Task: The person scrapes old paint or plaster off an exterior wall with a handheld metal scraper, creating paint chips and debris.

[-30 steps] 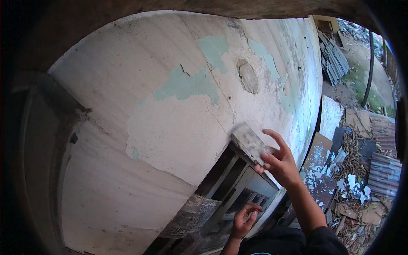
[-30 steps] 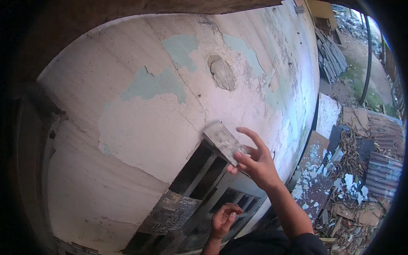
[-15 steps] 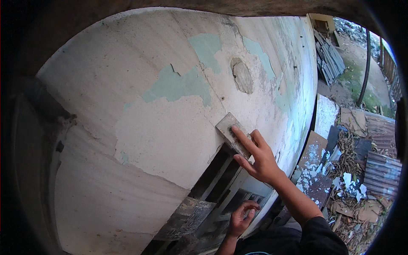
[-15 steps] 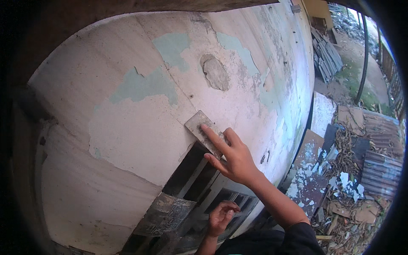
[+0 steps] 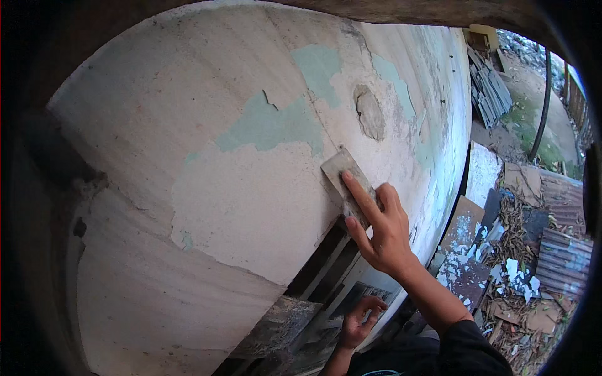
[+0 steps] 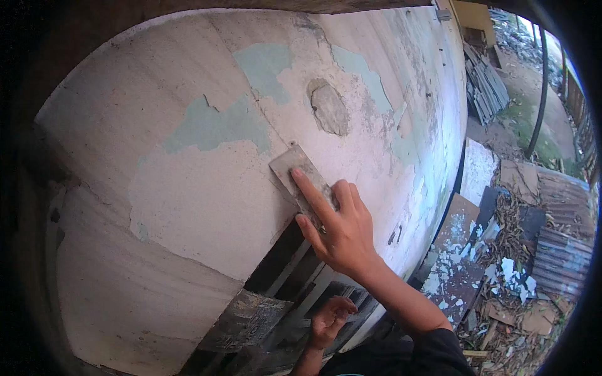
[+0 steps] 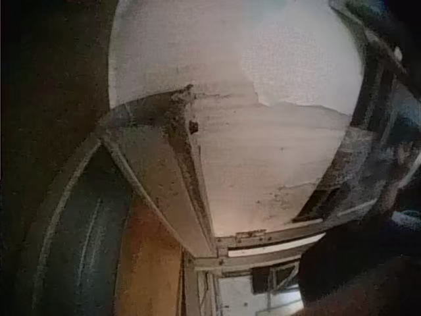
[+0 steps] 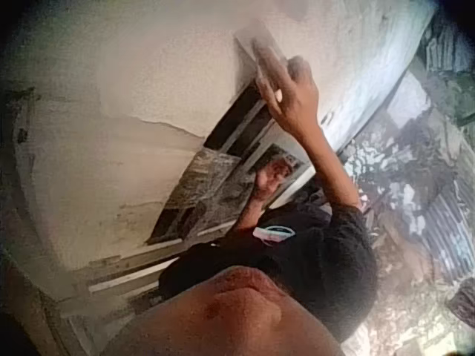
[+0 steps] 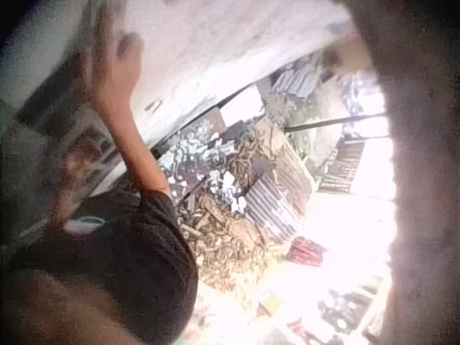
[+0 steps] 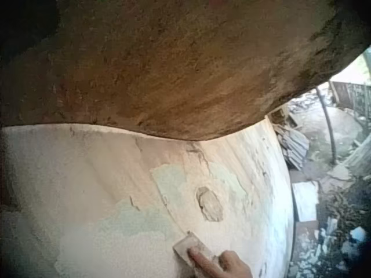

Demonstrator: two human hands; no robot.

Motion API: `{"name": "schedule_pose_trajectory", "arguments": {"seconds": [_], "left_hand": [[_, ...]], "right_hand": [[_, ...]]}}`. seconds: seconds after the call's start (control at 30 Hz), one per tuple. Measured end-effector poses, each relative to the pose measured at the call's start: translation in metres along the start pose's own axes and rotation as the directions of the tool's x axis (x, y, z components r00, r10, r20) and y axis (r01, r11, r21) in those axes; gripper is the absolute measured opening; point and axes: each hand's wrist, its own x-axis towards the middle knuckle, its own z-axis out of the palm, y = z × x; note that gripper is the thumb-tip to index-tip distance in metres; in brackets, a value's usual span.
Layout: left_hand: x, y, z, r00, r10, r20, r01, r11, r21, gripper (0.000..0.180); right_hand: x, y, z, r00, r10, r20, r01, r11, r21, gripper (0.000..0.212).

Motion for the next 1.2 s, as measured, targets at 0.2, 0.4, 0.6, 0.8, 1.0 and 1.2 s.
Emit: {"name": "schedule_pose_trajectory", "arguments": {"seconds": [0.2, 0.4, 0.6, 0.8, 1.0, 1.2], "left_hand": [[0.004, -0.005, -0.004, 0.999, 0.024, 0.027, -0.026, 0.997, 0.07, 0.016], [0.009, 0.007, -0.002, 0.999, 0.044, -0.011, -0.044, 0.999, 0.032, 0.012], [0.009, 0.001, -0.002, 0.999, 0.03, -0.017, -0.028, 0.996, 0.082, 0.011], [0.012, 0.006, 0.002, 0.997, 0.07, 0.035, -0.073, 0.995, 0.069, 0.014], [0.007, 0.004, 0.0, 0.998, 0.064, 0.013, -0.065, 0.994, 0.085, 0.014], [0.007, 0.002, 0.004, 0.994, 0.104, 0.013, -0.104, 0.994, 0.021, 0.015]], "right_hand": [[0.025, -0.006, -0.002, 0.999, 0.026, -0.034, -0.025, 1.0, 0.018, 0.063], [0.016, 0.0, 0.0, 1.0, 0.0, -0.02, 0.0, 1.0, -0.014, 0.064], [0.022, -0.001, -0.005, 1.0, -0.016, -0.015, 0.016, 1.0, -0.002, 0.064], [0.032, -0.003, -0.012, 0.998, -0.063, -0.016, 0.062, 0.997, -0.036, 0.062], [0.022, -0.004, -0.01, 1.0, -0.003, 0.004, 0.003, 1.0, -0.02, 0.059], [0.051, -0.004, -0.013, 0.995, -0.066, -0.069, 0.066, 0.998, 0.003, 0.056]]}}
